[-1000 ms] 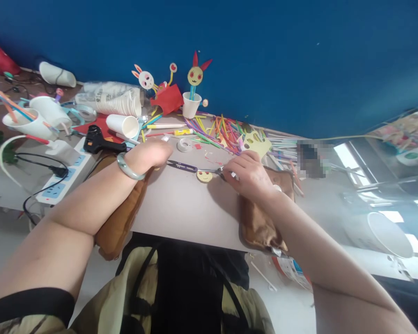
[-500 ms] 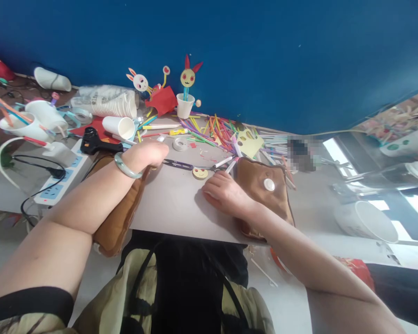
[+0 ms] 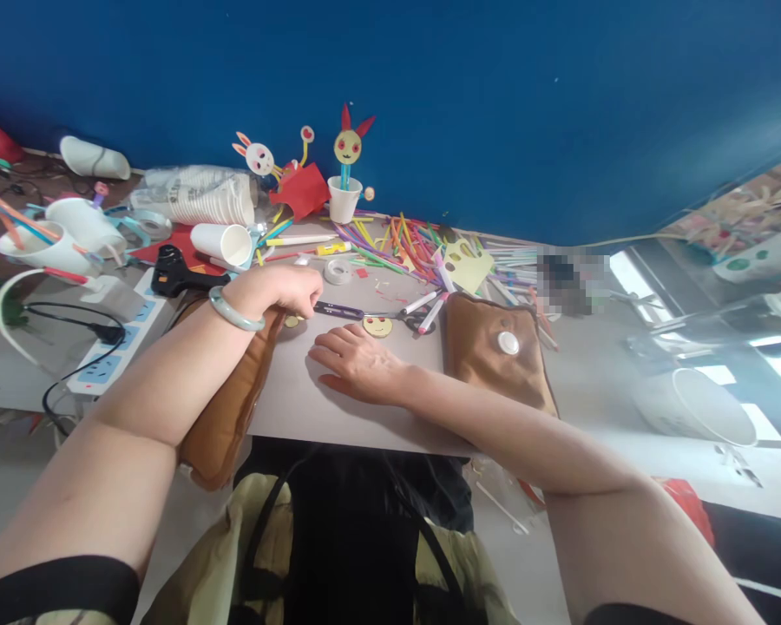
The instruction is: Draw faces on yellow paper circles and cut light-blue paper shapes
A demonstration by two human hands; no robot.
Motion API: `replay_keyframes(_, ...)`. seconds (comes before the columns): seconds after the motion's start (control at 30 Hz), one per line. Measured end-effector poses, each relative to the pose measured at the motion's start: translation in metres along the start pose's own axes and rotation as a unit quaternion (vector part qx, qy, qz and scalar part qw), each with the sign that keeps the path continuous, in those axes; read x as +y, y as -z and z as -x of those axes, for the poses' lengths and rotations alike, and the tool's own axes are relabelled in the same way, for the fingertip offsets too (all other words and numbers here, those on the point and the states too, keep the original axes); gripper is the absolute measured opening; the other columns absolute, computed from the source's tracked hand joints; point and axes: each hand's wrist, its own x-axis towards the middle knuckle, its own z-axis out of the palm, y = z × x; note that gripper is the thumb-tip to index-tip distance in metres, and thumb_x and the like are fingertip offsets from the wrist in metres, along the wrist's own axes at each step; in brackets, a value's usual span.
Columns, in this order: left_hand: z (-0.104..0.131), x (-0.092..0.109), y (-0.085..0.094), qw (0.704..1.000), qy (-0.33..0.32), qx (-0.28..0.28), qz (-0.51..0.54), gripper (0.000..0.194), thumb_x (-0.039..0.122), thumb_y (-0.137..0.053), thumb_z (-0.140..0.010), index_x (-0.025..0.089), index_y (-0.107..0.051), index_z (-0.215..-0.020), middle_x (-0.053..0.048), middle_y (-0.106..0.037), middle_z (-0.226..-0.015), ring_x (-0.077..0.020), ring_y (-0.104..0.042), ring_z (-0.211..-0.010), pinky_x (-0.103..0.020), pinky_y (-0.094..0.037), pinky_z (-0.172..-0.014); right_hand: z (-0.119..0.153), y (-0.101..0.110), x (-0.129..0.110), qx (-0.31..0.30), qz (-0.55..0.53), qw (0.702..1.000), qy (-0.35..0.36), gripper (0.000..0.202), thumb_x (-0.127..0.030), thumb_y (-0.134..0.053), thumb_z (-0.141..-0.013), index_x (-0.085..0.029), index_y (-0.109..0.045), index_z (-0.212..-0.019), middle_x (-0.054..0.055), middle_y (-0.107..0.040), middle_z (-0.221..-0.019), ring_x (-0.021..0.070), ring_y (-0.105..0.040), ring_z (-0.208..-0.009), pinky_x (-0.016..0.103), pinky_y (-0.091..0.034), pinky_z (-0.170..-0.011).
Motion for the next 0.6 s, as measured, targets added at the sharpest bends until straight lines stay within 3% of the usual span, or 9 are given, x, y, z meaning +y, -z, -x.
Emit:
replay_keyframes(0.23,-0.009,-0.005,-0.003,0.999,0.014,0.051,0.008,0.026,0.017,-0.06,-0.06,0.02,-0.073,-0.083,-0.002,-0.072,-0.074,-0.014,-0.057,-0.058,-0.023,-0.036,-0.05,-0.017,-0.015,0.005,-0.01,-0.011,1.0,-0.019,0.056,-0.062,-0.055,-0.09,-0.012,-0.059,-0.116,0.022,-0.047,-0.147,0.0345,-0.043,-0.127,0.05,-0.035,-0.102)
replay_keyframes(0.4,-0.011,-0.003,-0.001,0.995,0.033,0.096,0.014,0.032,0.014,-0.061,-0.063,0.02,-0.075,-0.091,-0.005,-0.076,-0.092,-0.018,-0.064,-0.076,-0.024,-0.043,-0.062,-0.029,-0.014,0.006,-0.019,-0.016,0.999,-0.034,0.06,-0.066,-0.054,-0.088,-0.012,-0.057,-0.116,0.021,-0.042,-0.152,0.0359,-0.035,-0.136,0.052,-0.031,-0.108)
replay_keyframes(0.6,-0.012,-0.002,-0.001,0.99,0.051,0.115,0.06,0.033,0.015,-0.064,-0.065,0.017,-0.074,-0.097,-0.006,-0.075,-0.092,-0.0188,-0.066,-0.079,-0.026,-0.045,-0.066,-0.038,-0.016,0.002,-0.026,-0.033,0.999,-0.023,0.056,-0.065,-0.054,-0.089,-0.015,-0.056,-0.112,0.02,-0.047,-0.148,0.0338,-0.038,-0.133,0.052,-0.031,-0.107)
